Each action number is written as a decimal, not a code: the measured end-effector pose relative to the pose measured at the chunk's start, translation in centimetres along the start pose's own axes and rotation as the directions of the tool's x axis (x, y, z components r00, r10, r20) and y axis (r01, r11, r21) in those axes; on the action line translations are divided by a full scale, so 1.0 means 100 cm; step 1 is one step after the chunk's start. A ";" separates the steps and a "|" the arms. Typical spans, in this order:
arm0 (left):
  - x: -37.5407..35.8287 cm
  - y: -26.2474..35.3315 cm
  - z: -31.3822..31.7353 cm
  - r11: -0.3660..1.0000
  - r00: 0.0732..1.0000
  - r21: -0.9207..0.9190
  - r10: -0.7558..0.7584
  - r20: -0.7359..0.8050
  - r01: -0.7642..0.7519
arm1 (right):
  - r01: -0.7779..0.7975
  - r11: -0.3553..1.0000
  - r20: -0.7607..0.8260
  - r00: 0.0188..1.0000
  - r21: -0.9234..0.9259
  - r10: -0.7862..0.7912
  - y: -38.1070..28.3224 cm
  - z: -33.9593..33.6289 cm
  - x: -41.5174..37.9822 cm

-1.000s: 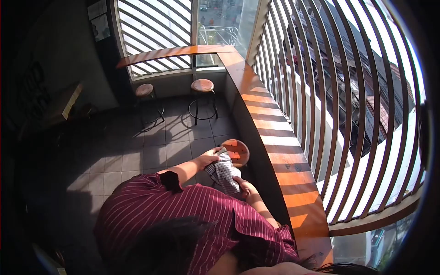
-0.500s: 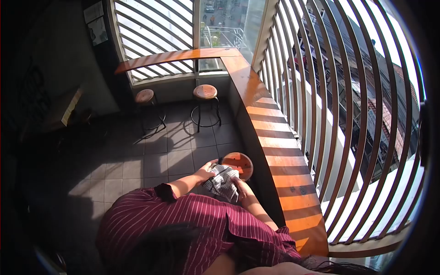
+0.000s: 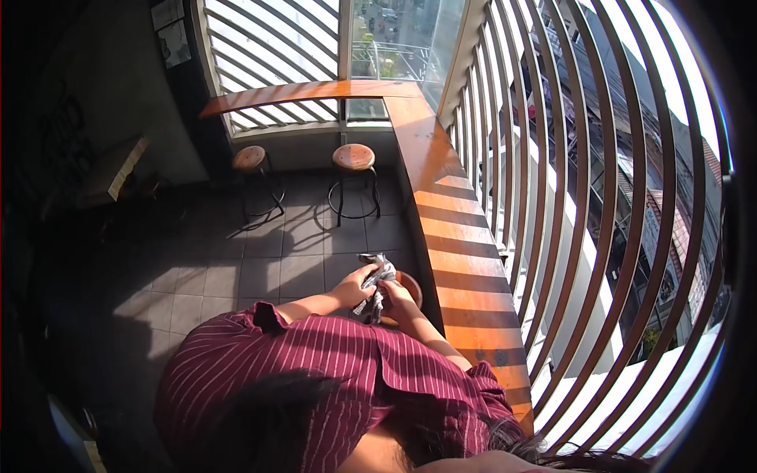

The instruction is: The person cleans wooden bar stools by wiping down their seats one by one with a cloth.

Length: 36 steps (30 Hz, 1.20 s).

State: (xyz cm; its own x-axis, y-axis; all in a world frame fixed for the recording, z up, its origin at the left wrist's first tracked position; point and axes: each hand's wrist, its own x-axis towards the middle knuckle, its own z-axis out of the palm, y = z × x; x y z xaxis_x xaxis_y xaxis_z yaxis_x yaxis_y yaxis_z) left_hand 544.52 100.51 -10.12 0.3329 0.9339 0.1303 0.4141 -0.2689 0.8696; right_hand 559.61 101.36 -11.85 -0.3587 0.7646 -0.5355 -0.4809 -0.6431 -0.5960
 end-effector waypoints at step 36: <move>0.136 -0.053 -0.110 0.972 0.988 0.187 -0.125 -0.086 0.139 | 0.182 0.914 0.135 0.981 -0.364 -0.141 -0.104 0.061 0.095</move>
State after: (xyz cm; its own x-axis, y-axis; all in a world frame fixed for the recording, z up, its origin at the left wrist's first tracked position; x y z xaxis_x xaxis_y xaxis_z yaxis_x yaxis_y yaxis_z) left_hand 537.52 117.20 -7.73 0.2041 0.9770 0.0611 0.6076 -0.1754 0.7746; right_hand 556.32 115.58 -7.08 -0.3921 0.8466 -0.3599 -0.2137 -0.4644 -0.8595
